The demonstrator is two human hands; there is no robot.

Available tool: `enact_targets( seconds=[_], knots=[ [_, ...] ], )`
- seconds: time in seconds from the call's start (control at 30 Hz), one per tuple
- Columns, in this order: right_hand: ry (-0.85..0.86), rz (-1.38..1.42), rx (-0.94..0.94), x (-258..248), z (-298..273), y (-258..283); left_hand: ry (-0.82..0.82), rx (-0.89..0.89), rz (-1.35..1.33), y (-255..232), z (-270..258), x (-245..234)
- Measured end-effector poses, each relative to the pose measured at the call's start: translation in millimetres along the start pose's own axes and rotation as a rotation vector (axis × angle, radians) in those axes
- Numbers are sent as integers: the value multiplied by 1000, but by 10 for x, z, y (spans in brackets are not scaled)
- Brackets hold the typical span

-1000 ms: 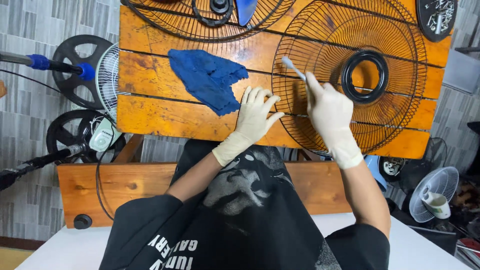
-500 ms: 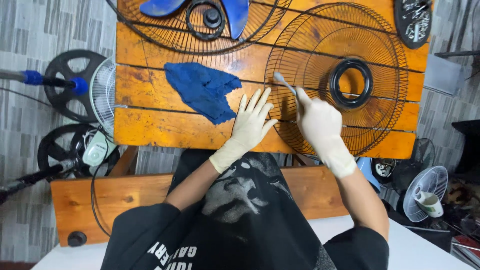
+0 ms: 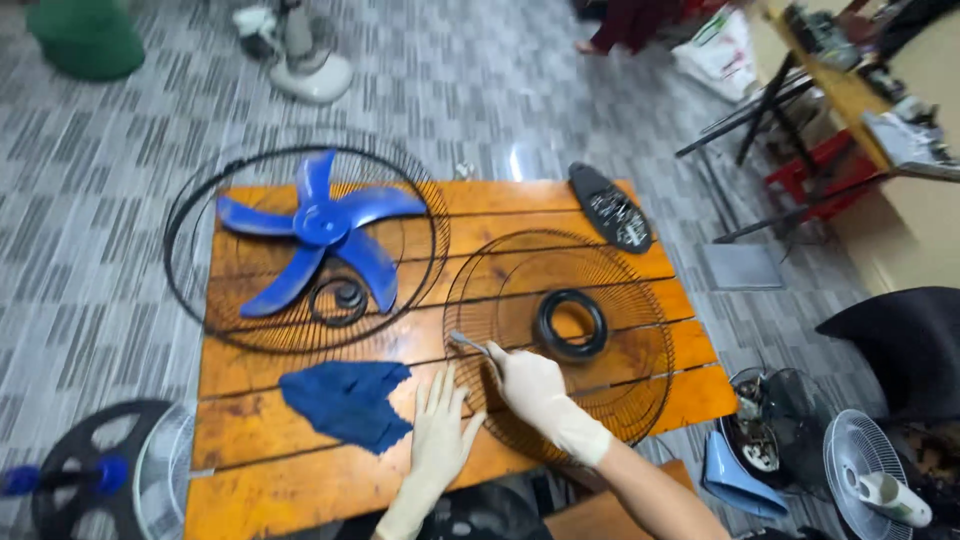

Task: Cleaning a fan grill using a toothbrush and a cloth.

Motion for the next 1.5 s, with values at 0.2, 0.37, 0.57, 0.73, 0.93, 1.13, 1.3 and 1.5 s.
enact_targets(
  seconds=[0.2, 0.37, 0.57, 0.73, 0.93, 1.13, 1.3, 1.5],
  knots=[
    [13, -24, 105, -70, 663, -49, 134, -129, 96, 115, -115, 171],
    [-64, -78, -29, 24, 236, 80, 133, -92, 149, 121, -132, 208],
    [-32, -67, -86, 205, -425, 53, 209, -137, 139, 134, -136, 223],
    [-260, -123, -66, 121, 439, -134, 77, -55, 120, 145, -31, 226],
    [-153, -61, 23, 73, 314, 27, 32, -82, 158, 211, -345, 307],
    [-59, -117, -116, 24, -445, 176, 37, -73, 172, 237, -252, 303],
    [-201, -145, -148, 57, 47, 74, 46, -80, 170, 253, -260, 339],
    [-202, -151, -85, 103, 250, 20, 28, -77, 180, 241, -250, 309]
  ],
)
Point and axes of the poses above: each hand's wrist, its own z-axis towards the middle knuckle, its own x-axis out of the palm, y = z × x, the point moved 8 cm from there along z, towards the middle knuckle, and after that the axes turned 8 degrees about -y, right-handed, at the moved point
